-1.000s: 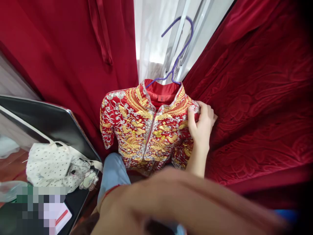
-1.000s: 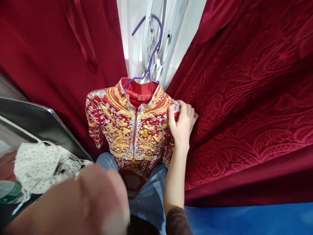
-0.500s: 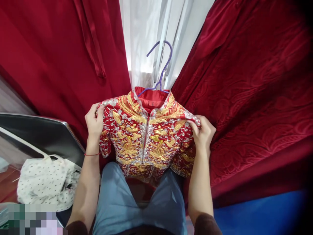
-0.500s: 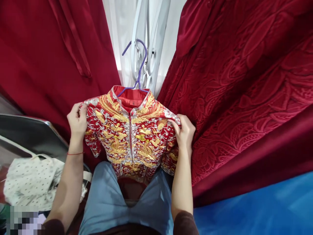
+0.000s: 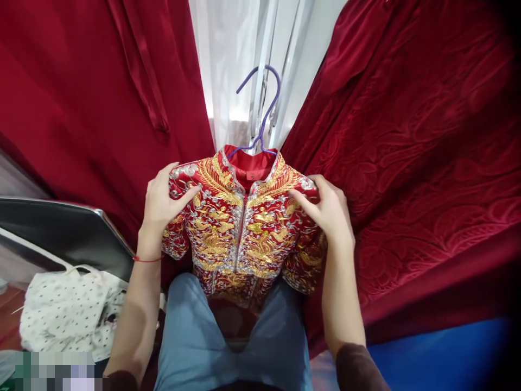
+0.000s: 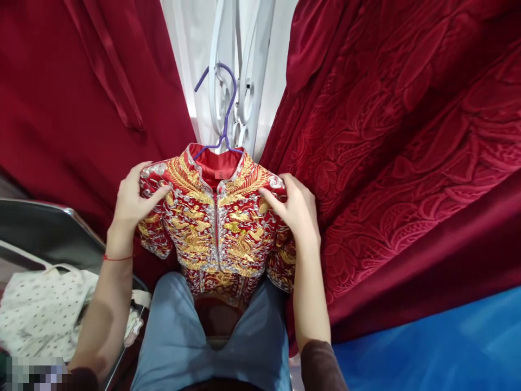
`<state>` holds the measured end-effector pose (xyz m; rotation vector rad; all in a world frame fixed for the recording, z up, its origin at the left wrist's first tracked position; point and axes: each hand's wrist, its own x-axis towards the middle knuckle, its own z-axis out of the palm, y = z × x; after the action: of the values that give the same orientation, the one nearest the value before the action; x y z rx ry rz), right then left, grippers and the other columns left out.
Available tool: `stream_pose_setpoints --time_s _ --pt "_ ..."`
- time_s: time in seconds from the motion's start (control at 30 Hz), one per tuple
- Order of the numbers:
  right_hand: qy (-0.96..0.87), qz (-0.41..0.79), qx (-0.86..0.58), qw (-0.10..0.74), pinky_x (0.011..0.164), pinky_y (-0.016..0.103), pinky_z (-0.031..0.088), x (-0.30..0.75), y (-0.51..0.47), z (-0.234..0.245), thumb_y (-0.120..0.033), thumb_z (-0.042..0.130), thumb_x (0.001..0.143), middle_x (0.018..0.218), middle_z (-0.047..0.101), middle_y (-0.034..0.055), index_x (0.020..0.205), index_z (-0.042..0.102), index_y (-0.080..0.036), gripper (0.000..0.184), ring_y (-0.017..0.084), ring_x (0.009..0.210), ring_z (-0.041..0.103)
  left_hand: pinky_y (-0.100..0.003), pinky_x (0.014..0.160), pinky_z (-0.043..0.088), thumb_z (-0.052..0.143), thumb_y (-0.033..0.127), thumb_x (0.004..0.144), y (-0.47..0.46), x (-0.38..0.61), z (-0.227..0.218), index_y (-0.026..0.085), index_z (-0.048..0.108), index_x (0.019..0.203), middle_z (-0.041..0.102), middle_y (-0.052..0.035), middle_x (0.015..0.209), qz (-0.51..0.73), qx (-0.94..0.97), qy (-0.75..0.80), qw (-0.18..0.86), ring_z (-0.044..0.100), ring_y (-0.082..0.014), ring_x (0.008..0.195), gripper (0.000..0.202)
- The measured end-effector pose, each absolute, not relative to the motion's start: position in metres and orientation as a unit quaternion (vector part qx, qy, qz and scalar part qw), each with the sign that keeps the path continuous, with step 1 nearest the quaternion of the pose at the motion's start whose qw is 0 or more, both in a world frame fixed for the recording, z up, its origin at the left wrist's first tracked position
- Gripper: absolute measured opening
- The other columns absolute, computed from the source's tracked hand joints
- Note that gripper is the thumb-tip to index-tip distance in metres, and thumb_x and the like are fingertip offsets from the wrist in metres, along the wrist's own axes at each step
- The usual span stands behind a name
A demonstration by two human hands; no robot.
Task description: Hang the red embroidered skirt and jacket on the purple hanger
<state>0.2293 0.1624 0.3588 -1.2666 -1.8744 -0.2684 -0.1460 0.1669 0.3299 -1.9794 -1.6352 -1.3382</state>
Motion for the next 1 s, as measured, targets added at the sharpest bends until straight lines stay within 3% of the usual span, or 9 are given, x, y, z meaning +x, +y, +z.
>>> stream_pose_setpoints --time_s 0.1,0.27,0.4,0.53,0.73,0.9,1.0 --pt "-0.751 -0.189 -0.474 0.419 0.094 0.044 0.044 0.202 0.163 0.359 -0.057 0.052 0.091 0.119 0.064 0.015 0.126 0.057 -0.017 0.053 0.028 0.108 0.059 -0.046 0.108 0.037 0.059 0.065 0.083 0.169 -0.13 0.338 0.021 0.053 0.133 0.061 -0.0136 0.134 -0.46 -0.697 -0.53 0.146 0.055 -0.0316 0.125 0.067" --pt "-0.726 -0.23 -0.465 0.452 0.104 0.052 0.036 0.161 0.159 0.341 -0.05 0.045 0.095 0.138 0.053 0.0184 0.142 0.045 -0.016 0.058 0.031 0.128 0.048 -0.045 0.103 0.039 0.06 0.074 0.078 0.177 -0.088 0.368 0.021 0.058 0.123 0.066 -0.0128 0.12 -0.431 -0.743 -0.487 0.158 0.058 -0.0313 0.115 0.069" --pt "-0.694 -0.221 -0.495 0.475 0.099 0.051 0.038 0.153 0.166 0.331 -0.057 0.046 0.094 0.128 0.058 0.019 0.144 0.043 -0.013 0.066 0.032 0.119 0.052 -0.042 0.087 0.043 0.052 0.074 0.084 0.19 -0.068 0.373 0.02 0.063 0.097 0.069 -0.0095 0.089 -0.424 -0.731 -0.509 0.164 0.063 -0.0285 0.092 0.056" --pt "-0.669 -0.211 -0.537 0.468 0.093 0.048 0.04 0.156 0.187 0.329 -0.056 0.044 0.096 0.11 0.062 0.0164 0.131 0.055 -0.013 0.057 0.03 0.105 0.055 -0.04 0.08 0.041 0.048 0.071 0.089 0.197 -0.064 0.358 0.022 0.058 0.078 0.062 -0.006 0.07 -0.462 -0.671 -0.547 0.192 0.06 -0.0255 0.078 0.05" --pt "-0.676 -0.196 -0.517 0.487 0.094 0.05 0.041 0.165 0.206 0.32 -0.056 0.049 0.093 0.104 0.062 0.0138 0.122 0.059 -0.014 0.052 0.029 0.099 0.055 -0.038 0.075 0.038 0.047 0.066 0.091 0.184 -0.057 0.346 0.023 0.056 0.073 0.059 -0.0048 0.063 -0.489 -0.635 -0.563 0.204 0.057 -0.0239 0.072 0.047" --pt "-0.613 -0.205 -0.463 0.607 0.102 0.056 0.039 0.145 0.174 0.31 -0.047 0.059 0.089 0.126 0.053 0.0188 0.132 0.05 -0.017 0.053 0.033 0.121 0.05 -0.038 0.075 0.037 0.047 0.064 0.093 0.175 -0.051 0.348 0.024 0.059 0.075 0.061 -0.0051 0.064 -0.49 -0.626 -0.579 0.18 0.058 -0.0237 0.074 0.046" --pt "-0.53 -0.197 -0.475 0.674 0.097 0.055 0.043 0.128 0.146 0.302 -0.037 0.058 0.09 0.111 0.057 0.0158 0.114 0.059 -0.019 0.03 0.031 0.111 0.055 -0.039 0.075 0.036 0.045 0.063 0.094 0.172 -0.051 0.348 0.023 0.06 0.076 0.062 -0.0054 0.066 -0.482 -0.63 -0.586 0.166 0.058 -0.0237 0.075 0.046"
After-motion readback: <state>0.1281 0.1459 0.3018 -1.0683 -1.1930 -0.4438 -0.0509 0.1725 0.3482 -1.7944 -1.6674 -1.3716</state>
